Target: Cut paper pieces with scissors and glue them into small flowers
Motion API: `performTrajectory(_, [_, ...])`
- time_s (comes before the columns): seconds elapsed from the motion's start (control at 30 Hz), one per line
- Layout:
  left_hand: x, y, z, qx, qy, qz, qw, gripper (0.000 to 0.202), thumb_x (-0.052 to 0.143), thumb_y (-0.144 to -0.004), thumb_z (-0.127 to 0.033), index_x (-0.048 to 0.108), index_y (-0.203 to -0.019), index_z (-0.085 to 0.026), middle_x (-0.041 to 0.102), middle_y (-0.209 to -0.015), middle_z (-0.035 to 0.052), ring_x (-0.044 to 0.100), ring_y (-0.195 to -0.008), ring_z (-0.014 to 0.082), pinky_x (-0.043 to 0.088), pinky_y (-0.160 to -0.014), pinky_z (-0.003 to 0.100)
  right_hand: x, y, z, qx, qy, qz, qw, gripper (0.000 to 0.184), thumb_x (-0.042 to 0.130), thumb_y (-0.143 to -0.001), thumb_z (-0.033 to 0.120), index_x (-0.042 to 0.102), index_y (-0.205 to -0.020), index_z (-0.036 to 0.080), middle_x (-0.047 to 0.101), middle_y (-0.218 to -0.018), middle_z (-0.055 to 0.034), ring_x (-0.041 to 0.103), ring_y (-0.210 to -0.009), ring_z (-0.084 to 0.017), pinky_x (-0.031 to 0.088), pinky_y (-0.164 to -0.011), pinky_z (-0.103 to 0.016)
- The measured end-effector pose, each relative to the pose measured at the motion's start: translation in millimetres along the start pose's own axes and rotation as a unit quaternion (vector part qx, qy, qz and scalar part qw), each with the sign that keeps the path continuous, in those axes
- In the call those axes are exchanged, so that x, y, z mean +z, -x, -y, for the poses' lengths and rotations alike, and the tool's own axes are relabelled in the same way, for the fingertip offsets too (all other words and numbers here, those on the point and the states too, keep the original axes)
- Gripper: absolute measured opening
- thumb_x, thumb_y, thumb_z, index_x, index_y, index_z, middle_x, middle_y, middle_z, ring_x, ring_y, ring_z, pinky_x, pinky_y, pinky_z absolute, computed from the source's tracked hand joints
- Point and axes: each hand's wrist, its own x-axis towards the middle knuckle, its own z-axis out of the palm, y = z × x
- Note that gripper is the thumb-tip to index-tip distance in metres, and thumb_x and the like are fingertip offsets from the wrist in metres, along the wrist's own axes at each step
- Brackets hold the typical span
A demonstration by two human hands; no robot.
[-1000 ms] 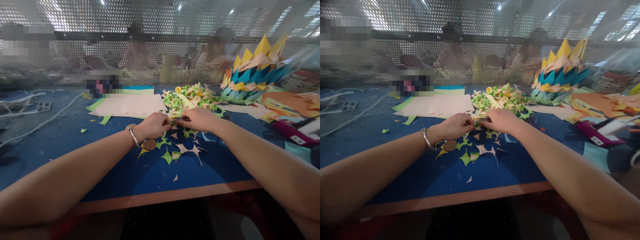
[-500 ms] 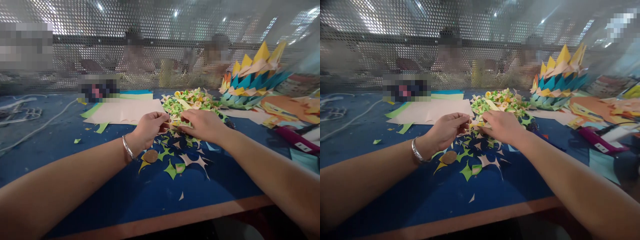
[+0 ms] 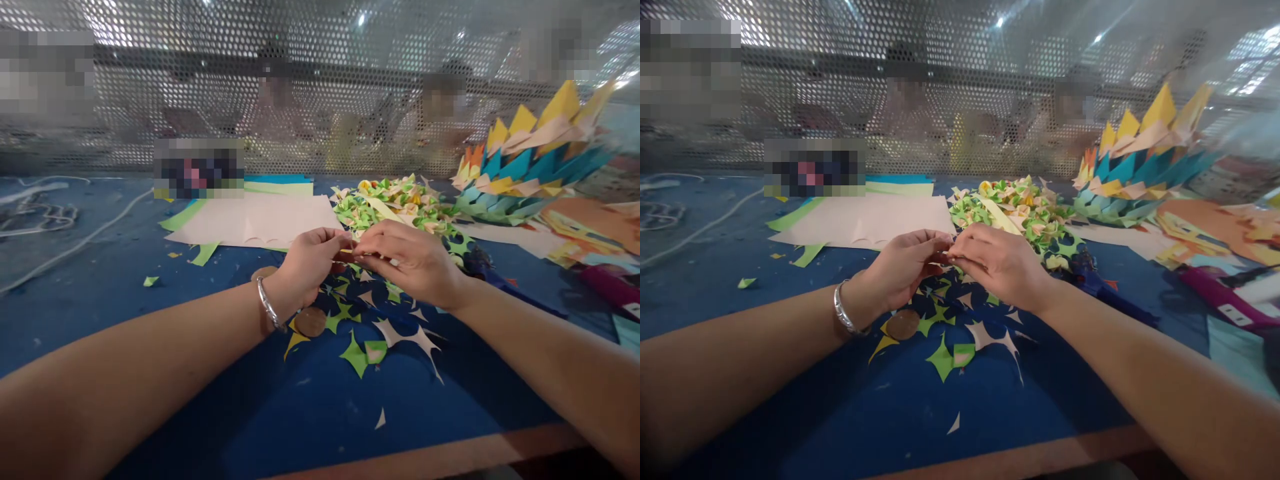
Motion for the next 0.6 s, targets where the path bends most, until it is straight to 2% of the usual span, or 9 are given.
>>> performTrajectory(0.1, [0.2, 3, 0, 0.003, 0.012, 0.025, 1.0, 0.017, 0.058, -0.091, -0.024, 0.058, -0.075, -0.018, 0.064, -0.076, 0.0012, 0.059, -0.067, 0.0091, 0.043, -0.064, 0.022, 0, 1, -3, 0.036, -0.032, -0.023, 0.999, 0.009, 0.06, -0.092, 0.025, 0.068, -0.093, 0.022, 0.068, -0.095, -0.0073, 0.066, -0.088, -0.019, 0.053, -0.077, -0.035])
performTrajectory(0.23, [1.0, 5, 1, 0.002, 0.056, 0.047, 0.997, 0.017, 0.061, -0.091, -0.022, 0.059, -0.075, -0.017, 0.064, -0.073, -0.0002, 0.06, -0.066, 0.0074, 0.046, -0.066, 0.021, 0, 1, -4, 0.078, -0.049, -0.038, 0.995, 0.008, 0.062, -0.09, 0.025, 0.069, -0.091, 0.021, 0.066, -0.092, -0.0062, 0.065, -0.085, -0.018, 0.053, -0.07, -0.032])
performTrajectory(0.43, [1.2, 12, -1, -0.014, 0.089, 0.054, 0.994, 0.011, 0.058, -0.09, -0.019, 0.063, -0.08, -0.015, 0.068, -0.073, 0.0026, 0.066, -0.068, 0.01, 0.05, -0.069, 0.023, 0, 0, -3, 0.117, -0.092, -0.039, 0.988, 0.005, 0.064, -0.089, 0.026, 0.068, -0.09, 0.023, 0.065, -0.093, -0.0047, 0.063, -0.082, -0.015, 0.052, -0.066, -0.028])
performTrajectory(0.57, [1.5, 14, -2, 0.004, 0.086, 0.042, 0.995, 0.002, 0.063, -0.085, -0.017, 0.062, -0.086, -0.017, 0.068, -0.074, 0.0002, 0.066, -0.066, 0.0095, 0.05, -0.068, 0.024, 0, 1, -4, 0.144, -0.133, -0.033, 0.98, 0.007, 0.065, -0.088, 0.029, 0.065, -0.088, 0.022, 0.063, -0.095, -0.0041, 0.06, -0.071, -0.011, 0.051, -0.06, -0.025])
performTrajectory(0.6, [1.4, 14, -2, 0.009, 0.084, 0.04, 0.996, 0.006, 0.065, -0.083, -0.017, 0.061, -0.088, -0.017, 0.069, -0.073, -0.0003, 0.067, -0.066, 0.0098, 0.05, -0.068, 0.024, 0, 1, -4, 0.152, -0.143, -0.032, 0.977, 0.008, 0.065, -0.088, 0.029, 0.064, -0.087, 0.021, 0.063, -0.096, -0.004, 0.059, -0.069, -0.01, 0.05, -0.059, -0.024])
